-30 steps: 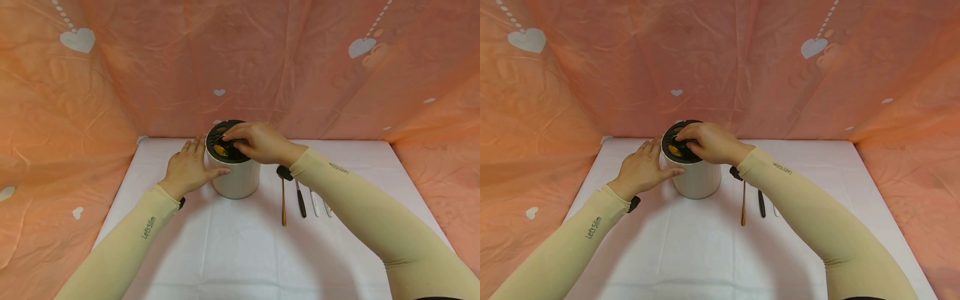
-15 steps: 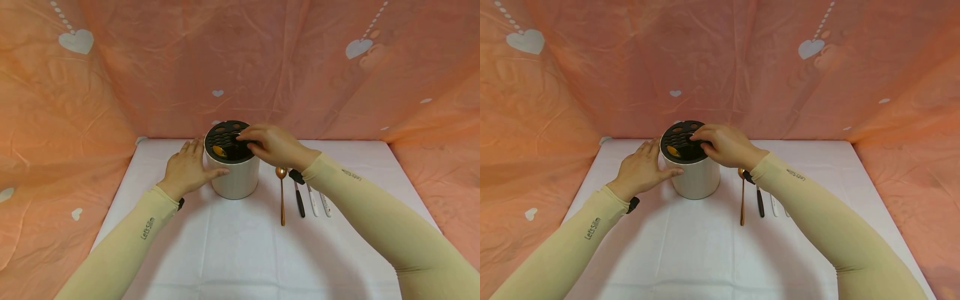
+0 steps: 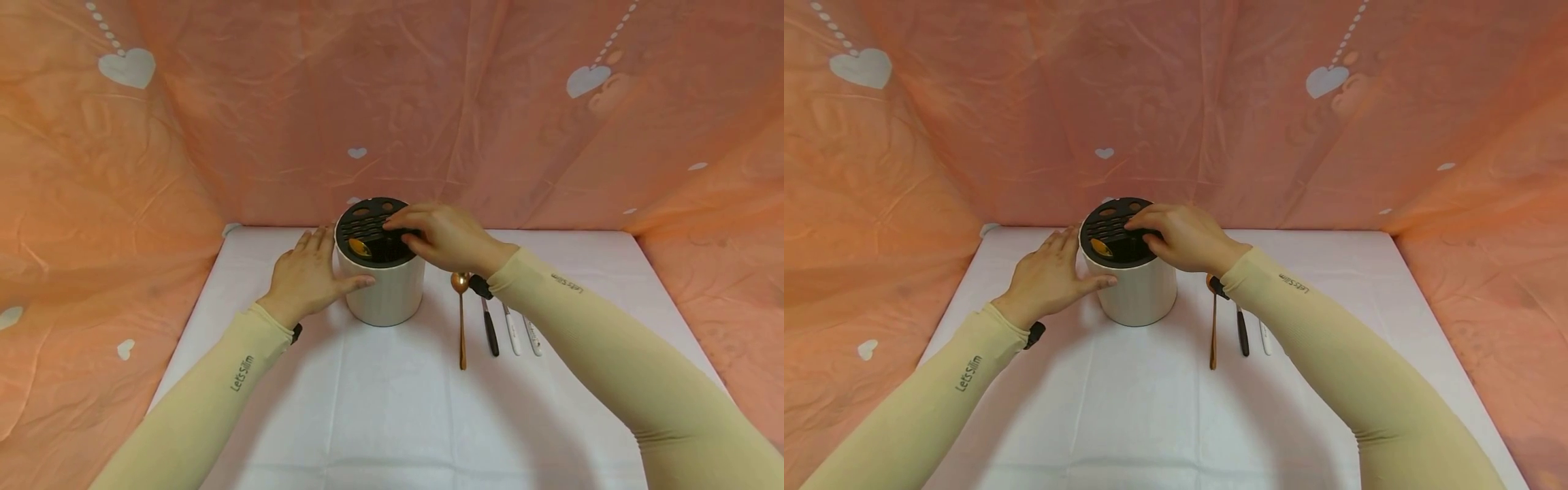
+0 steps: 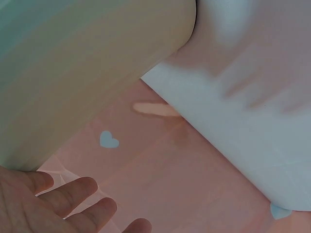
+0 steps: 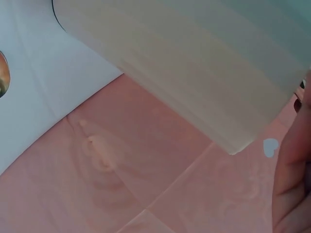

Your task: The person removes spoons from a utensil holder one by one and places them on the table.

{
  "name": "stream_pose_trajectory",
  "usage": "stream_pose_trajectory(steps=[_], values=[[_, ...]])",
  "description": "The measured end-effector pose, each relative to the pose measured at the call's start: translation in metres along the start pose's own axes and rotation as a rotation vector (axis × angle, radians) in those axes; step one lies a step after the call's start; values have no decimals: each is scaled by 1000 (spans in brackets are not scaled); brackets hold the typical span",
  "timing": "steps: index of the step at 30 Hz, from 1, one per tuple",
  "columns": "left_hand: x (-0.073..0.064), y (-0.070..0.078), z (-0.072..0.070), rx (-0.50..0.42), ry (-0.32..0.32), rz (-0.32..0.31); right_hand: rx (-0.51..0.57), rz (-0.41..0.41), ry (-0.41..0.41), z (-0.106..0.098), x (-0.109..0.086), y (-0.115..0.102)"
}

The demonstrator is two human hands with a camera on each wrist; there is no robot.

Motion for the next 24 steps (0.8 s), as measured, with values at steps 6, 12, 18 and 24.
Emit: stream_pose_trajectory(steps=[6, 12, 18, 24], values=[[0, 0, 1, -5, -5, -5, -2, -8, 5, 2, -1, 1], [0, -1, 1, -1, -5, -6, 0, 4, 23, 2, -3, 3], [0, -1, 1, -4, -8, -4, 18, -43, 107, -2, -4, 1], [0, -1, 1, -7, -11, -4, 26, -95, 211, -8, -5, -2]])
Point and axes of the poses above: each hand's wrist, its own x-axis towards the middle knuckle, its own z-axis out of the palm, y = z × x, the point moved 6 cm from there along x, towards the middle knuckle, and after that the axes turned 6 degrees about -y, right-handed, at the moved point
